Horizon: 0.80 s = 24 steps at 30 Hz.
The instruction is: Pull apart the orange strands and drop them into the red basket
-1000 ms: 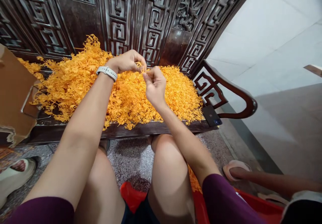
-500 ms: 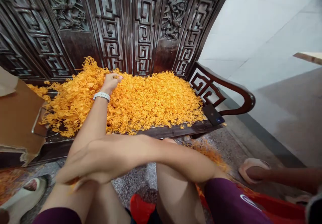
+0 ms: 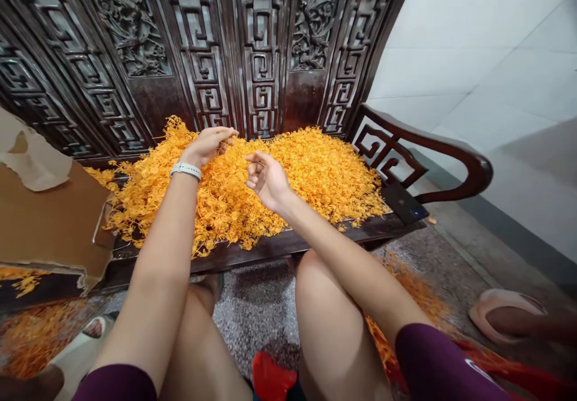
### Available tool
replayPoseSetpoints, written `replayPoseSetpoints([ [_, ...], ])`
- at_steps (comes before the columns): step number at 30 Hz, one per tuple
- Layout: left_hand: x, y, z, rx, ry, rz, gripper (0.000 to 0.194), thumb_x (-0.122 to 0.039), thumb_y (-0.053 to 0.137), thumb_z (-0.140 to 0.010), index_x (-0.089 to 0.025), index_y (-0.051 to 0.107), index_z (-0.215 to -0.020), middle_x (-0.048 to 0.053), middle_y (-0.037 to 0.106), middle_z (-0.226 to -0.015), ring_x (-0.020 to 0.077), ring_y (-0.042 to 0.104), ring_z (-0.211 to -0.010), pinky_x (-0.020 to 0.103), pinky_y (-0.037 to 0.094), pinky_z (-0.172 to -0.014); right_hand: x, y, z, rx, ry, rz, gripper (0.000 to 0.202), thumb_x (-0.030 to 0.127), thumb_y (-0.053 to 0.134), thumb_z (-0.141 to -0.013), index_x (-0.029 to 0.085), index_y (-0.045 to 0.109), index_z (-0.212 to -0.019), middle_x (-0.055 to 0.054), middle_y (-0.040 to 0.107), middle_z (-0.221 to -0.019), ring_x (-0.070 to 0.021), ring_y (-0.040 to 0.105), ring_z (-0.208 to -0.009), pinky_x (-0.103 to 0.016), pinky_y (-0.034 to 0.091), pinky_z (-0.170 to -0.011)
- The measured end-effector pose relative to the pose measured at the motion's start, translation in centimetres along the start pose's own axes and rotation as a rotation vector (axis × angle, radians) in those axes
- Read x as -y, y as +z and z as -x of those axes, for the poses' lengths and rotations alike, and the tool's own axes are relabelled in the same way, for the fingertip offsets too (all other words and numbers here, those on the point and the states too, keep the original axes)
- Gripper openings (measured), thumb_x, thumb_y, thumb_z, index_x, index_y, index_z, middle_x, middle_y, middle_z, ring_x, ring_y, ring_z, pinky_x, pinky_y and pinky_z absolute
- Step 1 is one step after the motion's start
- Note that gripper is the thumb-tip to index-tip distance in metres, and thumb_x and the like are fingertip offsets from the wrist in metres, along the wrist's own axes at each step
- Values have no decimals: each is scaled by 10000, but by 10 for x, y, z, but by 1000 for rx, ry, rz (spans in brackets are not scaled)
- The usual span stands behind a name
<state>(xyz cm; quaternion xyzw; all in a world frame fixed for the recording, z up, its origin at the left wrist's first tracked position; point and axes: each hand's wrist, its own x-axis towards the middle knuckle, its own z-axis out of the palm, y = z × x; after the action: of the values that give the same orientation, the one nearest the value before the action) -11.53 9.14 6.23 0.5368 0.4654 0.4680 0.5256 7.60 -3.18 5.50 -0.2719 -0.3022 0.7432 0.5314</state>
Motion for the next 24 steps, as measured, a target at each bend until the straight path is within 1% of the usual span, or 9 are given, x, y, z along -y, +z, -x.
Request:
replayPoseSetpoints([
  [3,-13,7,5,154,2,27,369,-488,786,-911,-155,810,-1067,123,773,-953,77,614,-609,179,496,-569,-7,-6,-7,3,-61,130,135,261,598,-958,186,639,-854,58,515,-588,-79,368,-470,-245,277,-476],
  [5,-23,14,9,240,25,41,418,-525,732,-939,-152,813,-1111,155,787,-1043,119,686,-723,210,545,-644,-7,-11,-11,-31,-102,185,86,253,634,-931,198,629,-865,63,526,-599,-78,382,-470,-248,290,-475],
  [9,-37,27,15,411,111,13,330,-326,717,-939,-139,806,-1196,159,789,-1142,159,741,-918,251,574,-787,-4,-18,-17,-90,-170,239,186,331,758,-867,221,609,-886,53,579,-684,-75,445,-510,-247,334,-487],
  [13,-49,40,20,575,141,-92,578,-153,792,-824,-176,712,-1395,143,783,-1190,191,757,-960,288,573,-792,0,-21,-18,-6,-146,241,347,484,828,-830,221,656,-976,16,635,-828,-80,510,-593,-255,396,-530],
  [15,-53,46,22,620,143,-147,592,-173,809,-825,-175,703,-1407,148,784,-1185,200,757,-950,294,570,-779,1,-21,-19,-14,-170,245,350,489,834,-832,213,655,-950,7,635,-852,-78,509,-607,-254,397,-544],
  [18,-56,51,22,645,152,-221,457,-340,784,-897,-194,751,-1329,137,794,-1141,195,744,-958,279,562,-769,0,-22,-18,-52,-231,250,291,407,827,-847,199,623,-843,14,603,-811,-66,473,-589,-245,364,-543],
  [20,-56,52,19,644,187,-303,381,-439,759,-916,-207,803,-1214,116,798,-1039,179,728,-899,274,547,-741,0,-23,-17,-37,-244,240,256,366,813,-852,196,624,-825,18,583,-777,-67,457,-578,-244,340,-536],
  [22,-57,51,15,633,237,-431,324,-444,800,-872,-208,840,-1091,93,774,-877,167,692,-786,289,524,-700,0,-23,-16,-10,-241,234,221,353,801,-852,195,648,-844,22,566,-749,-72,450,-572,-247,328,-528],
  [24,-58,51,12,596,305,-528,266,-361,858,-799,-203,856,-1013,77,737,-773,162,651,-708,310,497,-670,1,-22,-15,11,-235,258,215,360,788,-858,191,657,-836,29,540,-711,-73,432,-559,-246,322,-523],
])
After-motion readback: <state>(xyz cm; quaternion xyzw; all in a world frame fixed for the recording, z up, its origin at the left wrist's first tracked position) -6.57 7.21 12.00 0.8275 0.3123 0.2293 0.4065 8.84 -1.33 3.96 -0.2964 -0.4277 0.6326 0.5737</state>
